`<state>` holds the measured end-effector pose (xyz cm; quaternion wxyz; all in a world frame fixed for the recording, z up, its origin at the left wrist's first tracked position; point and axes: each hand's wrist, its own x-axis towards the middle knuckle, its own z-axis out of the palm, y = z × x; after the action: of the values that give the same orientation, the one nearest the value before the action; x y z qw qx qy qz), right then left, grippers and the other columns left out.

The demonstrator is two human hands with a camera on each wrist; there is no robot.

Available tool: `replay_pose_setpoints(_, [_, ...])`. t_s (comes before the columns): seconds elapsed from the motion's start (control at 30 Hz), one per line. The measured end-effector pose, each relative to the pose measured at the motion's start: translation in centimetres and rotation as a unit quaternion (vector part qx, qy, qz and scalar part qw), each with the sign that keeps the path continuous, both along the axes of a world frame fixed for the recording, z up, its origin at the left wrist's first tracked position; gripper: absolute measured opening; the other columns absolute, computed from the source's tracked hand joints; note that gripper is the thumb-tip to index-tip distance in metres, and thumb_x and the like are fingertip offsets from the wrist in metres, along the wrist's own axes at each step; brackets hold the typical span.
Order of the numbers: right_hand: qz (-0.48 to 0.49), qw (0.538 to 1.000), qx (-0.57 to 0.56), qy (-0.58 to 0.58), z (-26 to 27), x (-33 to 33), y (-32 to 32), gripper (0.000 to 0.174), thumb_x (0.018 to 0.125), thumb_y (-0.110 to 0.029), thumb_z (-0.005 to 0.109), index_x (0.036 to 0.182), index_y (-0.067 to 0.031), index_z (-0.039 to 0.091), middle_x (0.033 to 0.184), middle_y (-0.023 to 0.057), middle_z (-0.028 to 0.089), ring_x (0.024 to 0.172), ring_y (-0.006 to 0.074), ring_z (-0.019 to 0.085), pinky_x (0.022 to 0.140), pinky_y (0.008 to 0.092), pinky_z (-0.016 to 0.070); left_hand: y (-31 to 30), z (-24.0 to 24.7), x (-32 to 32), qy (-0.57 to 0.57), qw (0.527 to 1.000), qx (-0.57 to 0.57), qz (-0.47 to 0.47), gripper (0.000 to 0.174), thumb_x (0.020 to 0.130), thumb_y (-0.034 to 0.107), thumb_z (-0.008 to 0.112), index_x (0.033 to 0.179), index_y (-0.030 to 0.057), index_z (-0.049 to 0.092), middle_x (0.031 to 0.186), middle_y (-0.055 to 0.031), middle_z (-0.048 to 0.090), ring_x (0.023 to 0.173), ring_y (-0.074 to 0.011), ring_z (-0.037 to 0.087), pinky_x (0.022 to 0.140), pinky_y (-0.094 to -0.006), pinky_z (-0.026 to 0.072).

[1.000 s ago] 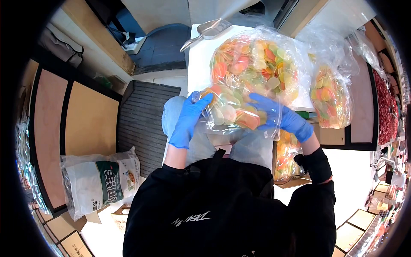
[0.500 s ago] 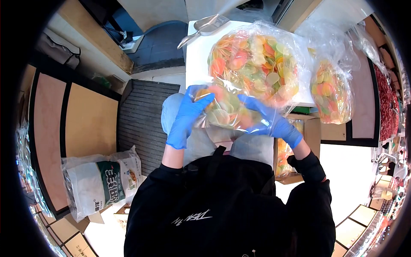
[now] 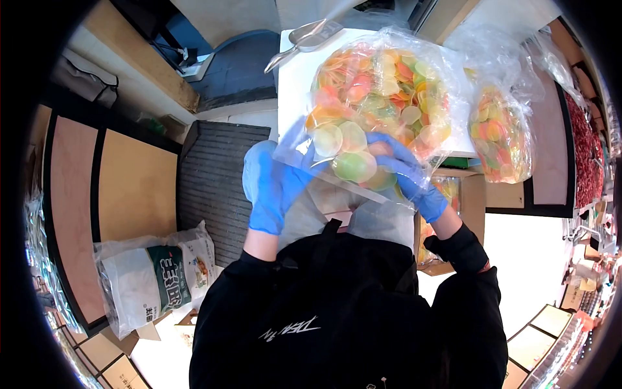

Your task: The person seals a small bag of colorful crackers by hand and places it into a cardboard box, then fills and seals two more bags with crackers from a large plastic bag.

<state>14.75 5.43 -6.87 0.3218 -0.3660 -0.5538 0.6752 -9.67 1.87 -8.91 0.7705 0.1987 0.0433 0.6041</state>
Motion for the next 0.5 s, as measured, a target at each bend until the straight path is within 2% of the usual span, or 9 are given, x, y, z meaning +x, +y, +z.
replay_pose_setpoints(0.1, [0.033, 0.986, 0.110, -0.125, -0.8, -0.2, -0.5, 0.047, 0.088, -0.021, 0.057, 0.130, -0.0034, 0.045, 0.132, 0.0086, 0.047, 0.123, 0.0179, 0.043, 0.104, 0.0310, 0.0319, -1.9, -0.6, 3.3, 0.046, 0.993, -0.073, 0.077, 0.070, 0.086, 0.030, 0.062, 0.140, 0.0032, 0.027, 0.136, -0.0129, 0.039, 0.125, -0.0270, 0.041, 0.102, -0.0406, 0.0385])
replay_pose_setpoints(0.13, [0.048, 0.979, 0.144, -0.139, -0.7, -0.5, -0.8, 0.050, 0.089, -0.022, 0.057, 0.133, -0.0041, 0.042, 0.135, 0.0089, 0.044, 0.124, 0.0186, 0.042, 0.105, 0.0313, 0.0316, -1.9, -1.1, 4.3, 0.083, 0.974, -0.173, 0.123, 0.057, 0.089, 0.021, 0.059, 0.136, 0.0030, 0.033, 0.130, -0.0124, 0.045, 0.118, -0.0247, 0.048, 0.098, -0.0377, 0.0436])
replay_pose_setpoints(0.2, [0.077, 0.960, 0.213, -0.167, 0.2, -1.4, -1.3, 0.056, 0.090, -0.023, 0.057, 0.139, -0.0054, 0.035, 0.140, 0.0097, 0.039, 0.126, 0.0201, 0.040, 0.105, 0.0318, 0.0309, -1.8, -1.4, 5.8, 0.120, 0.957, -0.210, 0.162, 0.051, 0.089, 0.016, 0.058, 0.133, 0.0017, 0.037, 0.125, -0.0112, 0.050, 0.113, -0.0222, 0.053, 0.094, -0.0351, 0.0467])
replay_pose_setpoints(0.23, [0.078, 0.975, 0.168, -0.121, 0.9, -1.7, -1.7, 0.059, 0.090, -0.022, 0.057, 0.140, -0.0059, 0.031, 0.142, 0.0099, 0.036, 0.127, 0.0206, 0.039, 0.106, 0.0318, 0.0306, -1.6, -1.5, 6.1, 0.139, 0.947, -0.228, 0.181, 0.047, 0.089, 0.013, 0.057, 0.132, 0.0011, 0.039, 0.123, -0.0106, 0.052, 0.110, -0.0210, 0.055, 0.092, -0.0338, 0.0482])
replay_pose_setpoints(0.3, [0.076, 0.994, 0.078, -0.028, 2.1, -2.0, -2.4, 0.063, 0.091, -0.020, 0.057, 0.143, -0.0069, 0.025, 0.146, 0.0103, 0.030, 0.129, 0.0215, 0.037, 0.106, 0.0318, 0.0299, -1.3, -1.9, 5.9, 0.086, 0.947, -0.251, 0.182, 0.044, 0.090, 0.013, 0.056, 0.129, 0.0010, 0.042, 0.120, -0.0108, 0.054, 0.106, -0.0211, 0.057, 0.089, -0.0326, 0.0501])
replay_pose_setpoints(0.33, [0.101, 0.970, 0.183, -0.121, 2.1, -1.5, -1.9, 0.067, 0.090, -0.013, 0.057, 0.145, -0.0079, 0.019, 0.147, 0.0096, 0.027, 0.131, 0.0218, 0.035, 0.106, 0.0316, 0.0297, -1.3, -2.0, 5.3, 0.065, 0.948, -0.261, 0.172, 0.044, 0.090, 0.013, 0.056, 0.129, 0.0011, 0.042, 0.121, -0.0111, 0.054, 0.107, -0.0218, 0.057, 0.089, -0.0334, 0.0498])
replay_pose_setpoints(0.43, [0.088, 0.996, 0.023, 0.019, 3.8, -1.1, -1.7, 0.066, 0.089, -0.008, 0.055, 0.145, -0.0077, 0.020, 0.148, 0.0084, 0.026, 0.132, 0.0220, 0.035, 0.106, 0.0312, 0.0304, -1.5, -1.6, 4.6, -0.024, 0.956, -0.254, 0.147, 0.041, 0.090, 0.014, 0.055, 0.128, 0.0011, 0.044, 0.124, -0.0117, 0.052, 0.112, -0.0242, 0.053, 0.095, -0.0375, 0.0460])
replay_pose_setpoints(0.5, [0.065, 0.991, 0.102, -0.061, 3.4, -0.8, -1.7, 0.062, 0.089, -0.006, 0.054, 0.143, -0.0067, 0.024, 0.146, 0.0100, 0.031, 0.130, 0.0224, 0.038, 0.104, 0.0309, 0.0325, -1.5, -1.5, 4.8, -0.070, 0.959, -0.239, 0.137, 0.041, 0.091, 0.014, 0.055, 0.128, 0.0002, 0.045, 0.125, -0.0117, 0.051, 0.114, -0.0249, 0.052, 0.098, -0.0390, 0.0438])
